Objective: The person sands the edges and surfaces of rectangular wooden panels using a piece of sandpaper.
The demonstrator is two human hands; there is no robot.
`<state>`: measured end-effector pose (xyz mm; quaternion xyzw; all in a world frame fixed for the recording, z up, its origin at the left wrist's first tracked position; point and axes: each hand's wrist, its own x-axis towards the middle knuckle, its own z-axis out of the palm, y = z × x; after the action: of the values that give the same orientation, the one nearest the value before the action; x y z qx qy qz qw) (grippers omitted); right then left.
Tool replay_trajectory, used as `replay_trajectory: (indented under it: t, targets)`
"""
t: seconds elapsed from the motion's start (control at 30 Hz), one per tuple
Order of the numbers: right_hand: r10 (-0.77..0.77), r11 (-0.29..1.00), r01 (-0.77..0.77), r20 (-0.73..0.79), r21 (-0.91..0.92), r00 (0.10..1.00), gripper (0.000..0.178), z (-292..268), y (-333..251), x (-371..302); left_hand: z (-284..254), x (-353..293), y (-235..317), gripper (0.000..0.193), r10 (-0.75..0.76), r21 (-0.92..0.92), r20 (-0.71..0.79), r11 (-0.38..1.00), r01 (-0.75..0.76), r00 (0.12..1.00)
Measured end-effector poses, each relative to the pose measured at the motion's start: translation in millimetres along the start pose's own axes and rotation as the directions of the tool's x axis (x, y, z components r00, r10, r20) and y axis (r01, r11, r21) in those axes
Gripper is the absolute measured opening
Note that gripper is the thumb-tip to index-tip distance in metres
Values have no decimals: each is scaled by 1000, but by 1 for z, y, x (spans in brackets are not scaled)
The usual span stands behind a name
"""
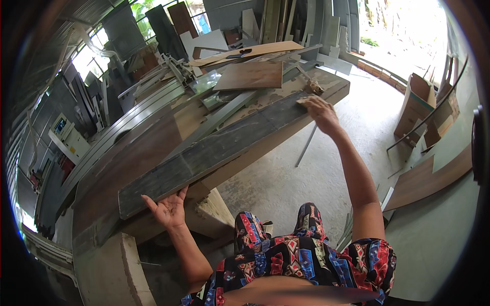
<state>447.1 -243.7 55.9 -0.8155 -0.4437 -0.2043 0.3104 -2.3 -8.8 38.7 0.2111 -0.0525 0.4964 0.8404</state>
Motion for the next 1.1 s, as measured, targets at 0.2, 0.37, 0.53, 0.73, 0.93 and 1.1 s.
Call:
replay_trajectory:
  t: [0.2, 0.37, 0.53, 0.73, 0.93, 1.1]
  targets:
    - [158, 896, -150, 15, 418, 987, 40, 15, 19, 0, 13, 1, -4, 75, 64, -102, -205, 991, -86, 977]
    - [433, 517, -246, -2, 820, 902, 49, 25, 6, -4, 32, 8, -10, 72, 113, -178, -380, 965, -192, 918]
    - [493, 338, -203, 11, 919, 870, 55, 30, -7, 7, 38, 21, -2, 80, 218, -124, -427, 947, -296, 877]
    - [309, 330, -60, -47, 942, 950, 49, 35, -21, 41, 42, 48, 7, 83, 314, -86, -458, 915, -394, 832]
    - [391, 639, -39, -281, 768, 877, 39, 19, -58, 54, 32, 62, 7, 87, 420, -72, -416, 869, -489, 807]
    - [-157, 978, 180, -201, 101, 967, 30, 7, -119, 51, 17, 67, 11, 92, 447, -92, -363, 856, -509, 818]
